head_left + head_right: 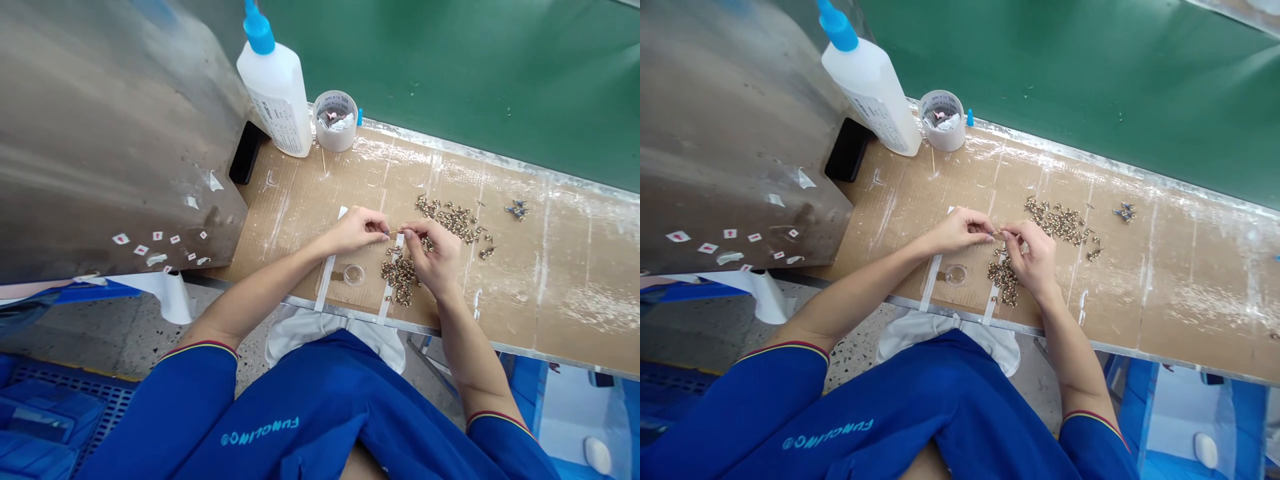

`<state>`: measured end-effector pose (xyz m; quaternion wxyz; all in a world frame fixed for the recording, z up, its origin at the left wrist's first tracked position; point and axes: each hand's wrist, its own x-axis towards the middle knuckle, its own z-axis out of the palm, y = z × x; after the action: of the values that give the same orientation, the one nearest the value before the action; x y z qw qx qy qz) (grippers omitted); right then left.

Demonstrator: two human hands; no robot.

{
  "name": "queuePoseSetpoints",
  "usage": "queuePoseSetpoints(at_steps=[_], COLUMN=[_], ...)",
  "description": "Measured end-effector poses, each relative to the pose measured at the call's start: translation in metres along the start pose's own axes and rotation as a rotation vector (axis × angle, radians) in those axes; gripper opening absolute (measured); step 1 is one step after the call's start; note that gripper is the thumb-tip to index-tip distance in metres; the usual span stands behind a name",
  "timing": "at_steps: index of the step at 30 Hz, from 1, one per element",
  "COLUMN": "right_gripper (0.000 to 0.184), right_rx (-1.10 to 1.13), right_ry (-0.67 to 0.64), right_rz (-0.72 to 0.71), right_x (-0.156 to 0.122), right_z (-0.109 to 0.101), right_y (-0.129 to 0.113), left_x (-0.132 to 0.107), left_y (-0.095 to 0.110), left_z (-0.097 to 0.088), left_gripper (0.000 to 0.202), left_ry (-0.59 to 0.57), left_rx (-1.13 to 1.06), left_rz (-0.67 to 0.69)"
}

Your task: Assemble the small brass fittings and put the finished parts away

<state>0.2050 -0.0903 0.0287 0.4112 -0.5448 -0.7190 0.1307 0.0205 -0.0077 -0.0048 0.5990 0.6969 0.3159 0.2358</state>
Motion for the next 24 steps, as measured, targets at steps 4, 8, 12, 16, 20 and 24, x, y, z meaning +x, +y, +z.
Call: queuePoseSetpoints(at_steps=[4, 8, 12, 16, 20, 24], right_gripper=[0.018, 0.016, 0.015, 0.015, 0.015, 0.020], right_rx=[-0.013, -0.002, -0.010, -0.025, -0.017, -0.038], right_ry=[0.011, 0.022, 0.018, 0.032, 0.021, -0.002], right_rz=[-0.020, -0.053, -0.060, -0.108, -0.107, -0.031], right_x=[0.0004, 0.0009, 0.0008, 0.0006, 0.0003, -0.0003], right_z=[0.0003, 0.0010, 0.0017, 0.0017, 0.0016, 0.0013], right_y=[-0.0001, -0.0005, -0.0014, -0.0020, -0.0024, -0.0024], left_x=[-0.0001, -0.0003, -0.0003, -0.0004, -0.0005, -0.0006], left_y=[-0.0007, -0.0010, -0.0014, -0.0010, 0.0001, 0.0000], left_z=[0.0001, -0.0006, -0.0012, -0.0013, -0.0016, -0.0022], left_gripper=[0.005, 0.005, 0.005, 0.005, 0.005, 0.006], left_ry=[0.001, 0.001, -0.002, -0.006, -0.014, -0.018], left_rx=[0.007, 0.005, 0.006, 0.017, 0.037, 0.030], left_rz=[0.008, 0.006, 0.022, 0.019, 0.017, 0.027])
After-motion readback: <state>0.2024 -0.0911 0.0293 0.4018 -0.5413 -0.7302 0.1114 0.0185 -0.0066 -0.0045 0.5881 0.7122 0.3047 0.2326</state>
